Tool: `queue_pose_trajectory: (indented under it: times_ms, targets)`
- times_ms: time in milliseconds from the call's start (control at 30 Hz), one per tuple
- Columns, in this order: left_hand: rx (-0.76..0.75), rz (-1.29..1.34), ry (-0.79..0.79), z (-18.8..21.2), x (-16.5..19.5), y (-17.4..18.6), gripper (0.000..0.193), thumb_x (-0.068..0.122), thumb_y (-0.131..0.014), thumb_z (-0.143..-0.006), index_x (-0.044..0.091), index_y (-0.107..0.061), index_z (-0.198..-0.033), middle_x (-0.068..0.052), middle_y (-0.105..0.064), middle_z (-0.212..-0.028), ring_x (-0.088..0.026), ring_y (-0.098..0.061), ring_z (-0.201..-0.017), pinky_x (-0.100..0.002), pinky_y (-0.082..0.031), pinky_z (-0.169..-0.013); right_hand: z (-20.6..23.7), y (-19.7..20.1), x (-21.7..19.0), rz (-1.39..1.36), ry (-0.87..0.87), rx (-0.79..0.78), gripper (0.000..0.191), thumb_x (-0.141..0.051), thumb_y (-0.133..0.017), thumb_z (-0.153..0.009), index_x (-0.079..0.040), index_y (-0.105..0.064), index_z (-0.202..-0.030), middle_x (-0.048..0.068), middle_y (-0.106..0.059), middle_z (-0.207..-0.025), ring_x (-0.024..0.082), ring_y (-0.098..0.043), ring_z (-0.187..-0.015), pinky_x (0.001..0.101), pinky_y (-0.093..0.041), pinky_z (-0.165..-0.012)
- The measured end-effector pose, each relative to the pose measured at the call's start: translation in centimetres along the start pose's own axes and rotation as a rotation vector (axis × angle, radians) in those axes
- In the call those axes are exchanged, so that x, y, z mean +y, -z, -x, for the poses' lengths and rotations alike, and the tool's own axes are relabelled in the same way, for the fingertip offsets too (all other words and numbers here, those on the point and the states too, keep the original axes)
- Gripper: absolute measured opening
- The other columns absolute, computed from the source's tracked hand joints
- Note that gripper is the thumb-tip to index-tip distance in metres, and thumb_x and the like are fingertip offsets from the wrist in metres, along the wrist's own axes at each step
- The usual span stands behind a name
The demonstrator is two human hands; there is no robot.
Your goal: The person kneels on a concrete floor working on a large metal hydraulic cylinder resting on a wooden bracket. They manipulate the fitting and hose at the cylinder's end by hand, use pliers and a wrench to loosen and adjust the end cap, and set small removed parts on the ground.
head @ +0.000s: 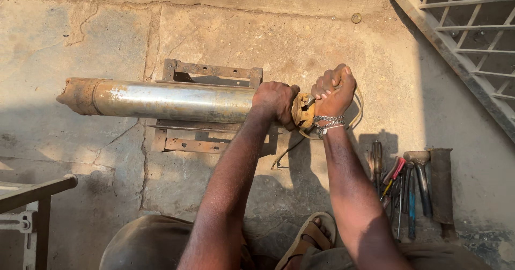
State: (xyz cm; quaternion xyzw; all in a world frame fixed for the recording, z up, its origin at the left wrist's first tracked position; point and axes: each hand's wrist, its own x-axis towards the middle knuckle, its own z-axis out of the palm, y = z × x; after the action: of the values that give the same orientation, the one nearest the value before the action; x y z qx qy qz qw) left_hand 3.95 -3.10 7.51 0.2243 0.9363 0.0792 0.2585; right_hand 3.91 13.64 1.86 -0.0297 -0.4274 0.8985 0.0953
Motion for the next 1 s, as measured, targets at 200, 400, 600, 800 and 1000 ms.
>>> queue_pose_trajectory:
  times_ms: [200, 400, 600, 800, 1000]
  targets:
    - [0.025, 0.005, -0.014, 0.1, -0.2, 0.1, 0.094, 0.056, -0.095, -0.054, 0.013, -0.059, -0.13, -0.011, -0.071, -0.113, -0.029, -0.069, -0.109, -0.043, -0.056, -0.095, -6.7, -1.3, 1.1, 0.205, -0.511, 0.145, 0.033, -0.039, -0.049, -0.099, -0.019, -0.044, -0.074, -0.006, -0.032, -0.054, 0.008, -0.025, -0.041, 0.0276, -0.021, -0.039]
    - [0.048, 0.017, -0.042, -0.2, -0.6, -0.3, 0.091, 0.054, -0.095, -0.054, 0.011, -0.061, -0.126, -0.011, -0.072, -0.111, -0.028, -0.069, -0.109, -0.042, -0.054, -0.097, -5.4, -1.0, 2.7, 0.3, -0.405, 0.043, 0.024, -0.031, -0.051, -0.097, -0.018, -0.044, -0.078, -0.006, -0.033, -0.056, 0.007, -0.026, -0.042, 0.0281, -0.02, -0.039]
    - [0.078, 0.073, -0.053, 0.3, -0.7, -0.4, 0.089, 0.053, -0.095, -0.052, 0.01, -0.063, -0.123, -0.012, -0.072, -0.113, -0.03, -0.068, -0.111, -0.042, -0.054, -0.098, 5.1, 2.1, 2.9, 0.275, 0.257, -0.41, 0.04, -0.035, -0.056, -0.104, -0.013, -0.038, -0.076, 0.0, -0.031, -0.06, 0.012, -0.028, -0.056, 0.0321, -0.03, -0.056]
    - [0.034, 0.028, -0.02, 0.7, -0.3, 0.3, 0.093, 0.057, -0.095, -0.052, 0.01, -0.061, -0.125, -0.01, -0.072, -0.112, -0.028, -0.068, -0.11, -0.041, -0.054, -0.098, 2.2, 1.7, 1.0, 0.011, 0.0, -0.061, 0.042, -0.047, -0.055, -0.102, -0.014, -0.041, -0.08, -0.003, -0.03, -0.057, 0.011, -0.032, -0.053, 0.0343, -0.037, -0.058]
    - [0.008, 0.037, -0.015, 0.5, -0.3, 0.2, 0.095, 0.061, -0.093, -0.054, 0.01, -0.06, -0.127, -0.011, -0.073, -0.111, -0.028, -0.069, -0.109, -0.04, -0.055, -0.097, 1.1, -1.0, 1.3, 0.391, -0.02, -0.239, 0.033, -0.038, -0.054, -0.106, -0.012, -0.045, -0.087, -0.002, -0.037, -0.066, 0.007, -0.033, -0.056, 0.0293, -0.034, -0.051]
